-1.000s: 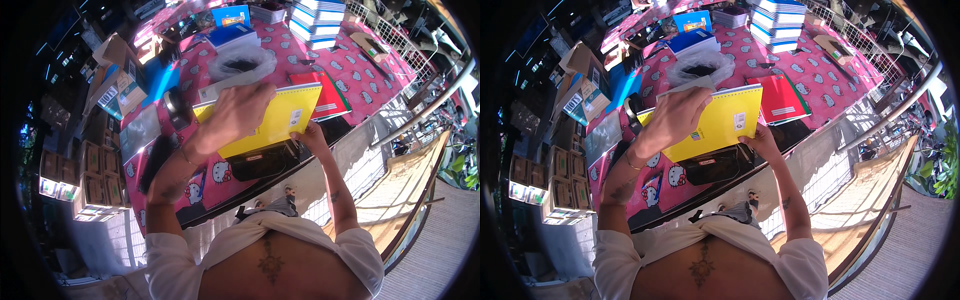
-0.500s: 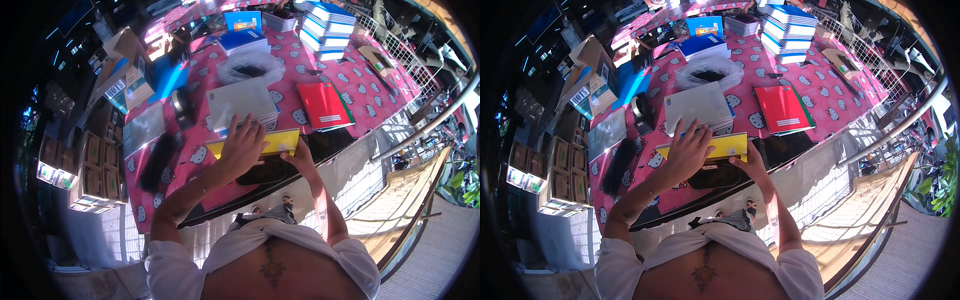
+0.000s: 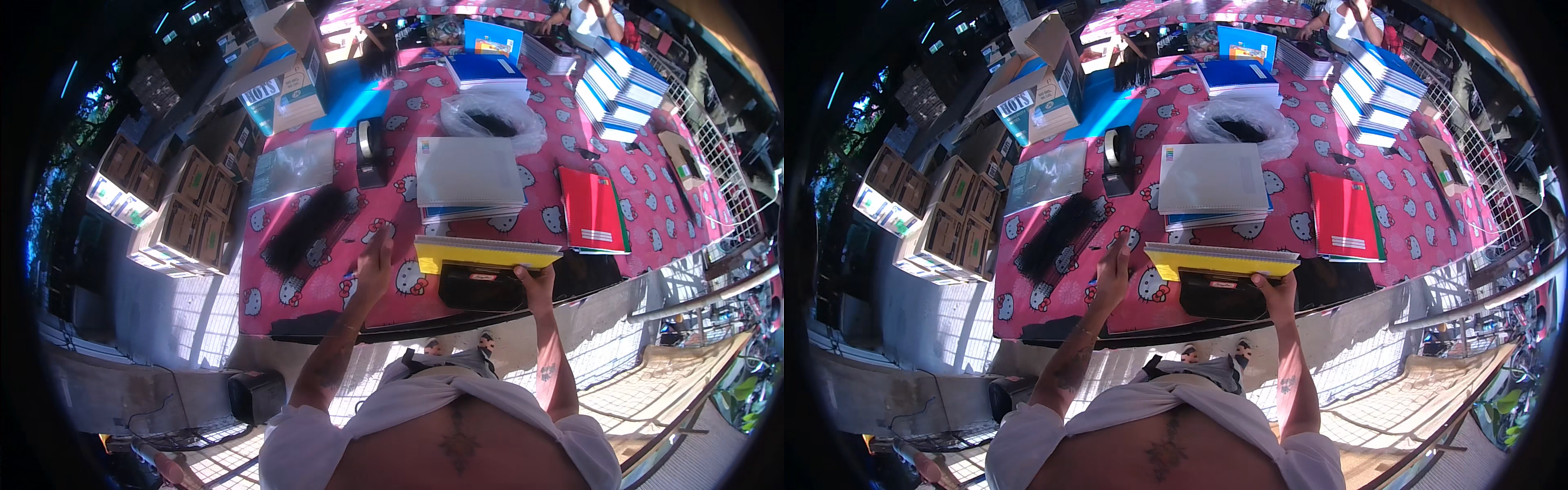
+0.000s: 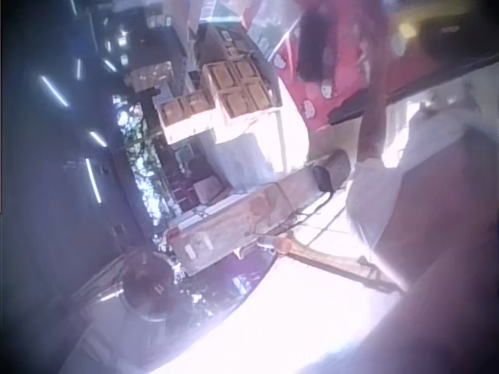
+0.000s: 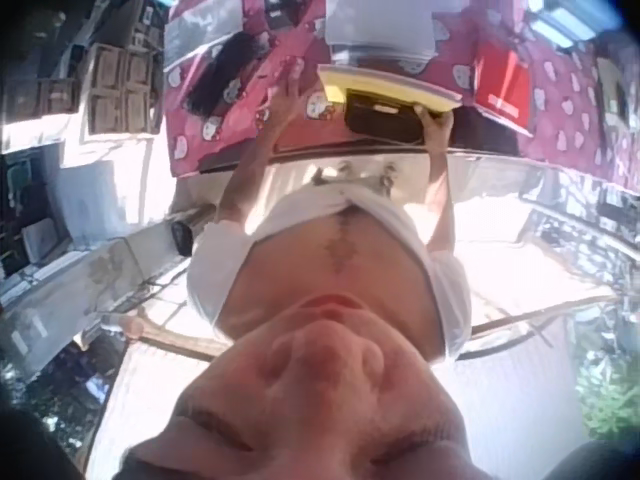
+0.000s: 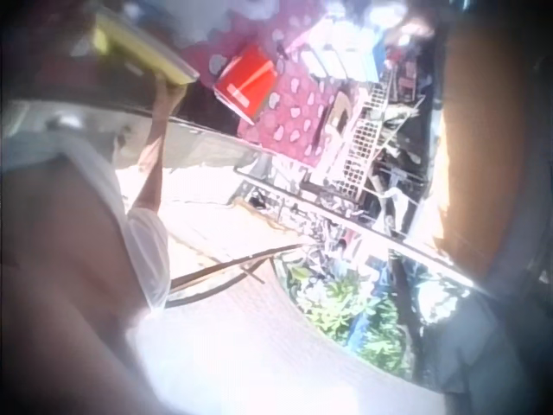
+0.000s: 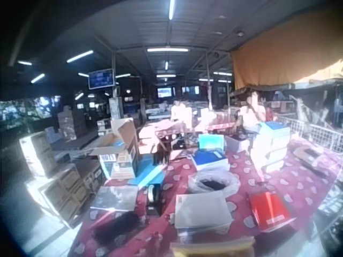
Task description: The person unboxes stacks of blue, green, red, and yellow notebooks, removes their plastic film with a tool, and stacks them on a table.
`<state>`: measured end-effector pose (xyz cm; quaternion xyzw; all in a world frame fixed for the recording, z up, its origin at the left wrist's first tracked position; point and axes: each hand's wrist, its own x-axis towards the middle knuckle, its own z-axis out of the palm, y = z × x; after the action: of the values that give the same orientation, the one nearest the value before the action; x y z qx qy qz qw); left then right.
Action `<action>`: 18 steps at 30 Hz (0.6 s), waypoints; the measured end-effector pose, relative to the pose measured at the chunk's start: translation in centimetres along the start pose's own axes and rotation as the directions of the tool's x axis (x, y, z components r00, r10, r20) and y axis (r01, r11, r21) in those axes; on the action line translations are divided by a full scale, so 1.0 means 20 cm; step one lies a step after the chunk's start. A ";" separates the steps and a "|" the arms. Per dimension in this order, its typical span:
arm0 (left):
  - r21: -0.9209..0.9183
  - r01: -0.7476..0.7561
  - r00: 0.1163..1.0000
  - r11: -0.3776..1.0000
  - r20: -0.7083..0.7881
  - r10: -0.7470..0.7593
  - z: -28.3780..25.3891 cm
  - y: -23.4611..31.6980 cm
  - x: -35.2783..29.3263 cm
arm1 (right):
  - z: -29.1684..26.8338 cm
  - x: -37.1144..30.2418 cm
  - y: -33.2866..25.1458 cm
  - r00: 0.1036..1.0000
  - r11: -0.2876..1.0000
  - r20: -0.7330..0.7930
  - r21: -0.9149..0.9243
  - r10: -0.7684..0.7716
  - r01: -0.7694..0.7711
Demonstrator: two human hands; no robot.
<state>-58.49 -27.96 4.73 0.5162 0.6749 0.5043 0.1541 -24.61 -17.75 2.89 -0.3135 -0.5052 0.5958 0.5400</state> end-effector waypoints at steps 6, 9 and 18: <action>0.812 -0.156 0.982 0.563 0.064 0.180 -0.31 -0.60 0.28 | 0.11 0.10 -0.25 0.913 0.885 -0.065 -0.283 -0.403 0.370; 0.710 -0.032 0.968 0.704 -0.153 0.198 -0.25 -0.45 0.25 | 0.37 0.05 -0.60 0.776 0.476 0.106 -0.735 -0.621 0.482; 0.205 -0.211 0.973 0.956 -0.054 0.226 -0.24 0.41 0.03 | 0.84 0.15 -0.41 0.702 0.226 0.648 -0.666 -0.296 0.711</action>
<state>-57.82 -30.21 13.88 0.5807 0.6658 0.4682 0.0194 -38.11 -20.09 16.09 -0.2365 -0.9068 0.0680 0.3424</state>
